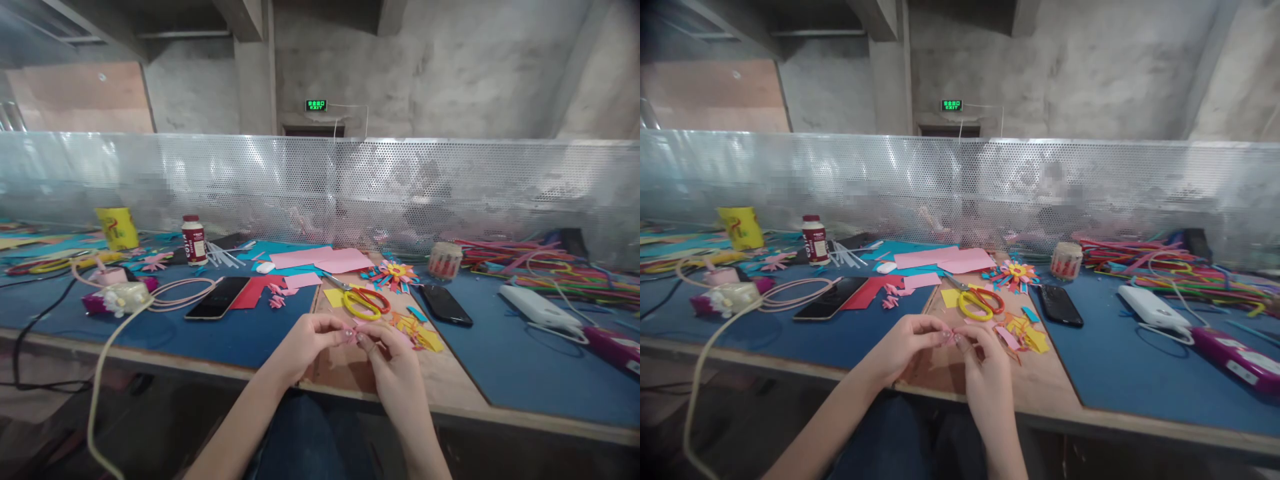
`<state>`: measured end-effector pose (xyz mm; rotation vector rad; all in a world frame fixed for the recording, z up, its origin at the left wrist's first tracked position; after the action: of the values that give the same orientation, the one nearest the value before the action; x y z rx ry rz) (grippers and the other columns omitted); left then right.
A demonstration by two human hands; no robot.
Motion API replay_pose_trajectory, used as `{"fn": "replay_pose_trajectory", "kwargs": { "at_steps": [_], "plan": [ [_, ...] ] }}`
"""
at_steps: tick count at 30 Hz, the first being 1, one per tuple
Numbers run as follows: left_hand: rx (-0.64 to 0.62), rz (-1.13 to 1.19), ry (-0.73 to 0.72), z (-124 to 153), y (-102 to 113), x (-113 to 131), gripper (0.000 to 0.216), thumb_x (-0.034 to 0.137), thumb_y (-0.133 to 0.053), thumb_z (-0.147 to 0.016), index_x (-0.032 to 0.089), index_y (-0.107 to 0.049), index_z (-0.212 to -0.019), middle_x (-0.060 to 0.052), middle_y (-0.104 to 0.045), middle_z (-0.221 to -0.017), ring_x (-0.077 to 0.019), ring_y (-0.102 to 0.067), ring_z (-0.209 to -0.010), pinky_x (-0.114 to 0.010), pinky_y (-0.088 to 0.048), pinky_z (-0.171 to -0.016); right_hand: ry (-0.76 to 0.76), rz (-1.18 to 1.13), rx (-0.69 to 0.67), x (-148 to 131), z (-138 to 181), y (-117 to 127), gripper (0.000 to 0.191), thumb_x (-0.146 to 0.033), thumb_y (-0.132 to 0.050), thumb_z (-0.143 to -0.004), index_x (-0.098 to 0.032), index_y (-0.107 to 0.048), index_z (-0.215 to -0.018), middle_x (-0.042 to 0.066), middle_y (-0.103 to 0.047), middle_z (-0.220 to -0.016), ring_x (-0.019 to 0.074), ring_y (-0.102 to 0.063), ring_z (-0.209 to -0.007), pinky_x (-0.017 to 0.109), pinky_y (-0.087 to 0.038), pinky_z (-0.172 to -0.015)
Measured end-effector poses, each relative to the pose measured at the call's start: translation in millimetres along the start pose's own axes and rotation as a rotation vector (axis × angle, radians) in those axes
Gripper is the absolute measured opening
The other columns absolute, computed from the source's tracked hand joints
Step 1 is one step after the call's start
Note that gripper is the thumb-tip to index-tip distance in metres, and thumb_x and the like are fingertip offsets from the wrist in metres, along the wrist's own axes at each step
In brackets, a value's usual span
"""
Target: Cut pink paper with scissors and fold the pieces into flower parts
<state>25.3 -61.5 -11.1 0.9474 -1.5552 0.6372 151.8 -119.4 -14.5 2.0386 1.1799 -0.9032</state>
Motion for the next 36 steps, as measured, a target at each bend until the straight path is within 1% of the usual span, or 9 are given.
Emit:
{"fn": "replay_pose_trajectory", "kwargs": {
  "at_steps": [4,9,16,20,24,29,31,34,36],
  "plan": [
    [-0.011,-0.015,-0.032,0,-1,2,0.018,0.03,-0.064,-0.071,0.013,-0.068,-0.075,-0.005,-0.067,-0.08,-0.0158,-0.057,-0.078,-0.024,-0.041,-0.074,0.012,0.023,0.006,-1,1,-1,0.016,-0.027,-0.049,-0.082,-0.019,-0.063,-0.083,0.007,-0.065,-0.086,0.0197,-0.058,-0.082,0.029,-0.046,-0.067],
    [-0.008,-0.054,-0.042,1,-3,4,0.016,0.029,-0.061,-0.073,0.014,-0.067,-0.075,-0.004,-0.066,-0.079,-0.0159,-0.058,-0.078,-0.024,-0.042,-0.073,0.019,0.068,0.024,-2,1,-2,0.017,-0.027,-0.048,-0.082,-0.017,-0.06,-0.078,0.007,-0.062,-0.079,0.0181,-0.057,-0.073,0.029,-0.046,-0.064],
    [0.008,-0.024,-0.09,0,-2,3,0.017,0.028,-0.059,-0.075,0.011,-0.064,-0.077,-0.006,-0.064,-0.079,-0.0173,-0.059,-0.079,-0.027,-0.044,-0.076,-0.059,-0.004,0.015,0,4,-5,0.02,-0.032,-0.049,-0.082,-0.018,-0.06,-0.09,0.008,-0.059,-0.094,0.0171,-0.058,-0.077,0.026,-0.048,-0.061],
    [-0.001,-0.051,-0.093,0,-3,3,0.017,0.028,-0.057,-0.076,0.011,-0.062,-0.078,-0.006,-0.063,-0.078,-0.0172,-0.059,-0.078,-0.027,-0.044,-0.075,-0.056,0.016,0.026,0,3,-6,0.018,-0.032,-0.051,-0.081,-0.019,-0.061,-0.087,0.007,-0.058,-0.095,0.0155,-0.058,-0.074,0.025,-0.048,-0.059],
    [-0.002,-0.072,-0.113,0,-4,6,0.014,0.025,-0.057,-0.076,0.012,-0.062,-0.075,-0.004,-0.061,-0.076,-0.0157,-0.057,-0.077,-0.026,-0.043,-0.074,0.015,0.097,0.049,-3,3,-5,0.013,-0.026,-0.051,-0.081,-0.019,-0.061,-0.082,0.007,-0.059,-0.093,0.0148,-0.058,-0.074,0.024,-0.048,-0.059],
    [0.031,-0.068,-0.11,0,-2,6,0.014,0.025,-0.057,-0.076,0.013,-0.062,-0.072,-0.003,-0.061,-0.074,-0.0147,-0.056,-0.074,-0.025,-0.042,-0.073,0.139,0.24,0.101,-7,5,-7,0.013,-0.021,-0.05,-0.08,-0.018,-0.063,-0.081,0.007,-0.059,-0.092,0.0122,-0.055,-0.063,0.024,-0.046,-0.053],
    [0.048,-0.062,-0.113,0,-1,5,0.015,0.026,-0.057,-0.075,0.013,-0.061,-0.07,-0.003,-0.061,-0.073,-0.0145,-0.055,-0.073,-0.025,-0.042,-0.072,0.203,0.299,0.129,-9,6,-9,0.015,-0.02,-0.049,-0.081,-0.018,-0.064,-0.083,0.008,-0.058,-0.093,0.0144,-0.056,-0.07,0.026,-0.047,-0.059],
    [0.066,-0.018,-0.113,-1,1,3,0.014,0.024,-0.056,-0.075,0.013,-0.062,-0.071,-0.003,-0.061,-0.073,-0.0138,-0.055,-0.072,-0.024,-0.042,-0.071,0.3,0.358,0.155,-15,9,-11,0.018,-0.019,-0.049,-0.081,-0.018,-0.065,-0.088,0.009,-0.058,-0.092,0.0183,-0.056,-0.084,0.032,-0.048,-0.072],
    [0.071,0.015,-0.099,-1,1,1,0.013,0.024,-0.056,-0.076,0.013,-0.063,-0.073,-0.003,-0.062,-0.074,-0.0137,-0.055,-0.072,-0.025,-0.043,-0.072,0.336,0.368,0.158,-18,10,-12,0.02,-0.018,-0.048,-0.081,-0.018,-0.065,-0.091,0.009,-0.057,-0.092,0.0188,-0.055,-0.087,0.033,-0.048,-0.077]
  ]
}}
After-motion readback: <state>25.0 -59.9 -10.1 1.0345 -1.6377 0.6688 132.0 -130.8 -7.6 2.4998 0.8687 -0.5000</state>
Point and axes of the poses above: each hand's wrist, its own z-axis away from the middle knuckle, its own y-axis out of the back of the hand, x = y × z, the point moved 6 cm from there along -z, towards the middle knuckle
